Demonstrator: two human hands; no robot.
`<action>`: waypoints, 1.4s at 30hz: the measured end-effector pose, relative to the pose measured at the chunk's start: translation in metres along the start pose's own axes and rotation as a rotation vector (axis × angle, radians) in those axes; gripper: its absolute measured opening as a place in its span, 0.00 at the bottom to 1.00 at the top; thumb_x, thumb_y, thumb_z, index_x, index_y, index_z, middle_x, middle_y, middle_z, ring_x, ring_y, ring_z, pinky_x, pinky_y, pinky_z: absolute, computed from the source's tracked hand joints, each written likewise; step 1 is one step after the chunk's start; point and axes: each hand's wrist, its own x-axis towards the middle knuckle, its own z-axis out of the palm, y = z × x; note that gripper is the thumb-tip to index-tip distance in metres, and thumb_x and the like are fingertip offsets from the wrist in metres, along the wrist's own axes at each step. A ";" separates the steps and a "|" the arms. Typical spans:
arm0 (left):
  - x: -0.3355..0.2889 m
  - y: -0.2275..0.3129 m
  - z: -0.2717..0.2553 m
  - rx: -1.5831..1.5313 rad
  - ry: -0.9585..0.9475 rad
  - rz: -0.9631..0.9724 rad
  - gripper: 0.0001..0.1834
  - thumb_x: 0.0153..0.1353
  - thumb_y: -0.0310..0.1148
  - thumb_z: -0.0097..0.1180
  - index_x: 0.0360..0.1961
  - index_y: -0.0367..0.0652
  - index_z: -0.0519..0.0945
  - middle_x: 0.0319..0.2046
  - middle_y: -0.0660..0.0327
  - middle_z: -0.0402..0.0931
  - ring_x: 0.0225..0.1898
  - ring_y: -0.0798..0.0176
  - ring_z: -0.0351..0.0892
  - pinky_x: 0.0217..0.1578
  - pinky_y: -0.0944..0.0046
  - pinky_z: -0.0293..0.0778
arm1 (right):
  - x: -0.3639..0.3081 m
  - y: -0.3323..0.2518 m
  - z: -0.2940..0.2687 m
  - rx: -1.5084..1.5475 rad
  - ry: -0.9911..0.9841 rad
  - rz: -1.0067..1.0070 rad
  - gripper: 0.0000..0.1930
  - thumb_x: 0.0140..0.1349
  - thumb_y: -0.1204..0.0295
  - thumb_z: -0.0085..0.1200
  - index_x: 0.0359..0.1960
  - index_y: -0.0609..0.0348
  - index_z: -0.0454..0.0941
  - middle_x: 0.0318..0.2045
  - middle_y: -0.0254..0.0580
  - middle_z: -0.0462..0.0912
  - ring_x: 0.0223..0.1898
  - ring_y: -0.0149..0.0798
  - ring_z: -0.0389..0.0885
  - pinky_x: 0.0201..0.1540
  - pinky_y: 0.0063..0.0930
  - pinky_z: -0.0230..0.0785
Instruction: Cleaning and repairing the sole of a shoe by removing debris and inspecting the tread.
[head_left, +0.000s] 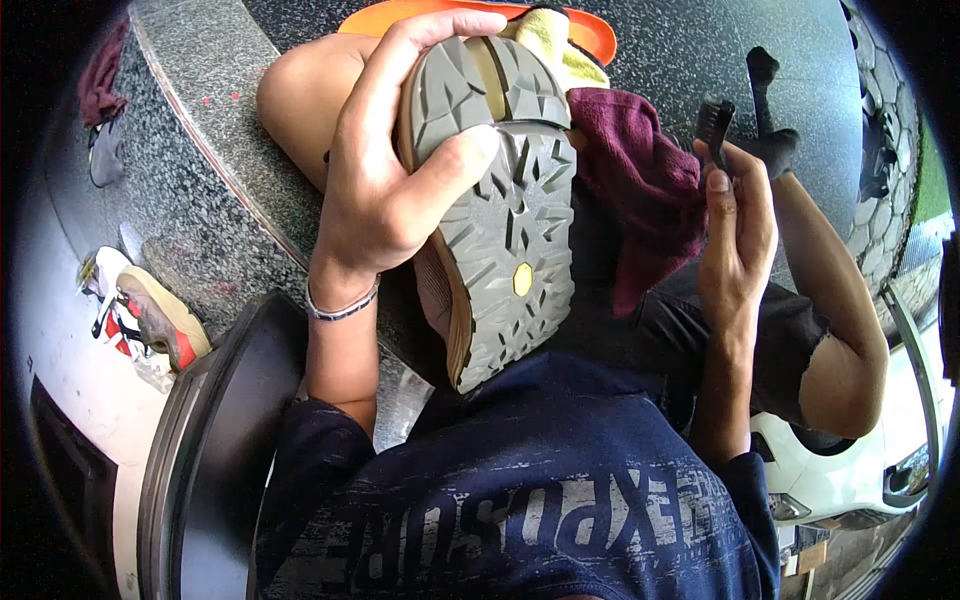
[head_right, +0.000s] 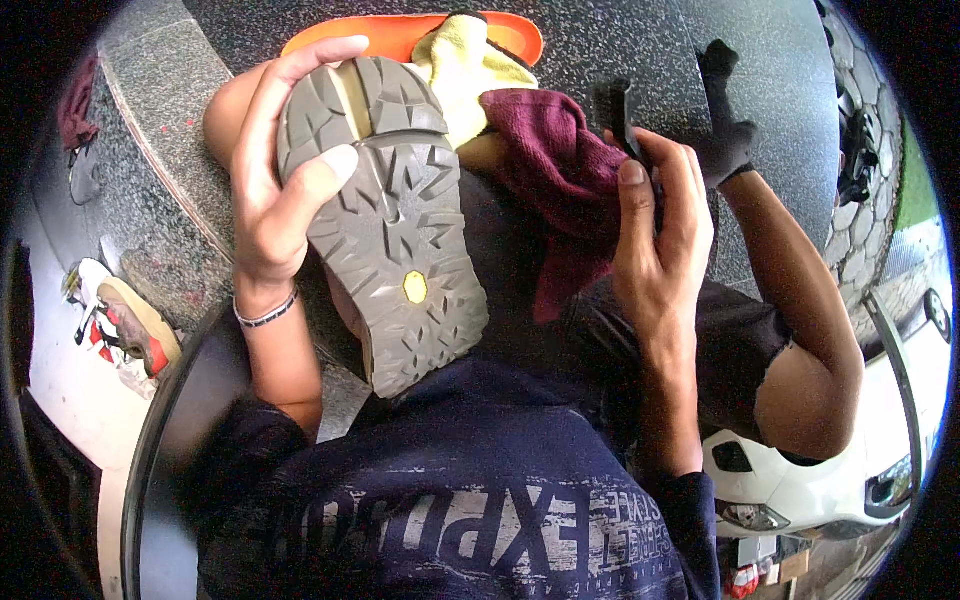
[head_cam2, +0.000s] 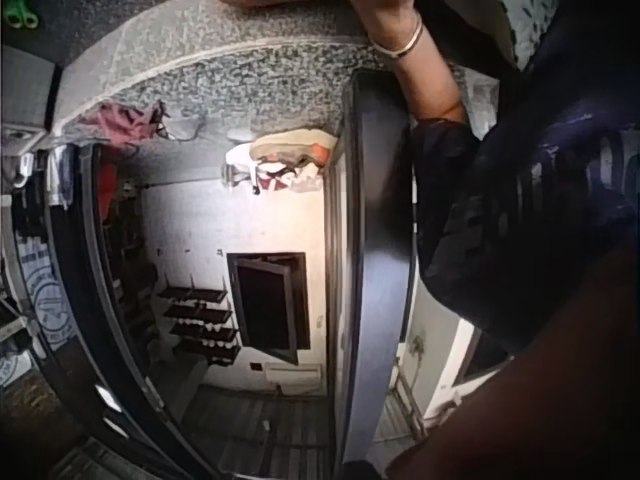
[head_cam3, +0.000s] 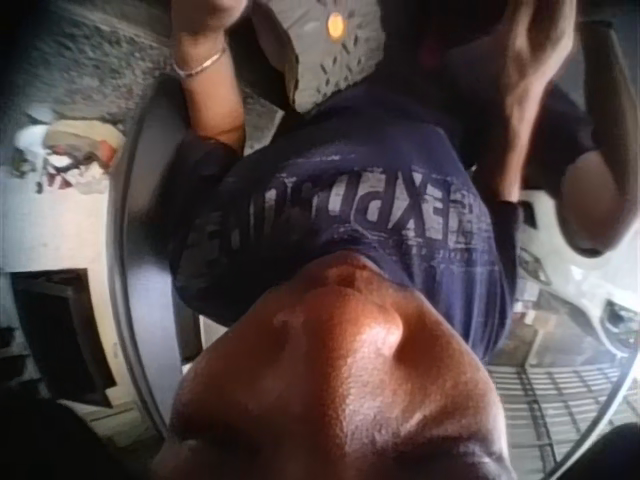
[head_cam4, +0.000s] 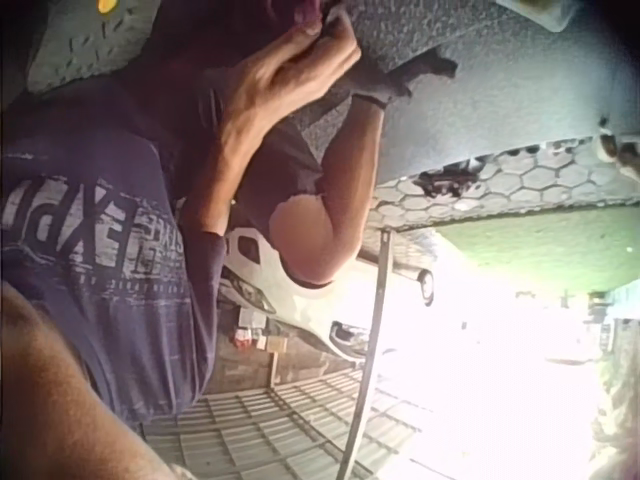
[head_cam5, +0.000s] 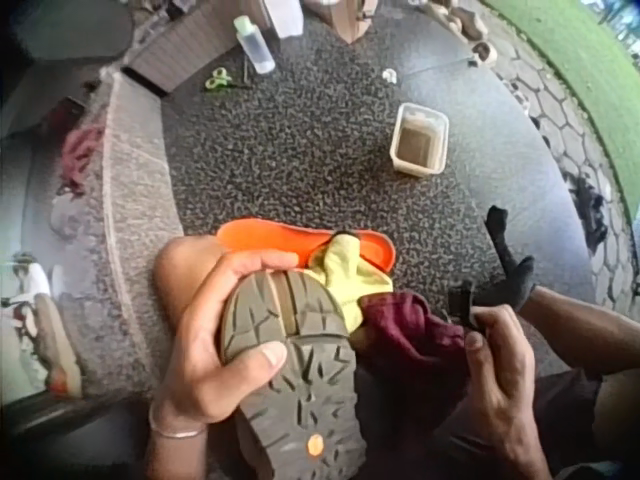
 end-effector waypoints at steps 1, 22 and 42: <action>0.001 -0.002 -0.005 0.072 0.053 0.049 0.38 0.52 0.38 0.54 0.65 0.30 0.69 0.59 0.52 0.74 0.62 0.60 0.71 0.66 0.62 0.62 | -0.001 -0.004 0.004 0.061 0.076 0.013 0.12 0.74 0.73 0.49 0.52 0.67 0.78 0.42 0.47 0.81 0.43 0.39 0.80 0.50 0.30 0.70; 0.010 -0.012 0.007 0.199 0.356 0.047 0.29 0.57 0.41 0.40 0.51 0.32 0.80 0.49 0.51 0.80 0.53 0.58 0.76 0.60 0.61 0.65 | 0.026 -0.069 0.064 -0.237 0.120 -0.598 0.18 0.52 0.61 0.68 0.11 0.44 0.73 0.16 0.23 0.71 0.24 0.33 0.71 0.40 0.34 0.56; 0.013 -0.017 0.011 0.135 0.256 0.054 0.26 0.61 0.35 0.37 0.52 0.28 0.78 0.51 0.47 0.78 0.53 0.58 0.75 0.60 0.64 0.64 | 0.017 -0.068 0.079 -0.225 0.251 -0.500 0.18 0.54 0.67 0.67 0.12 0.46 0.70 0.15 0.26 0.68 0.20 0.34 0.68 0.36 0.33 0.53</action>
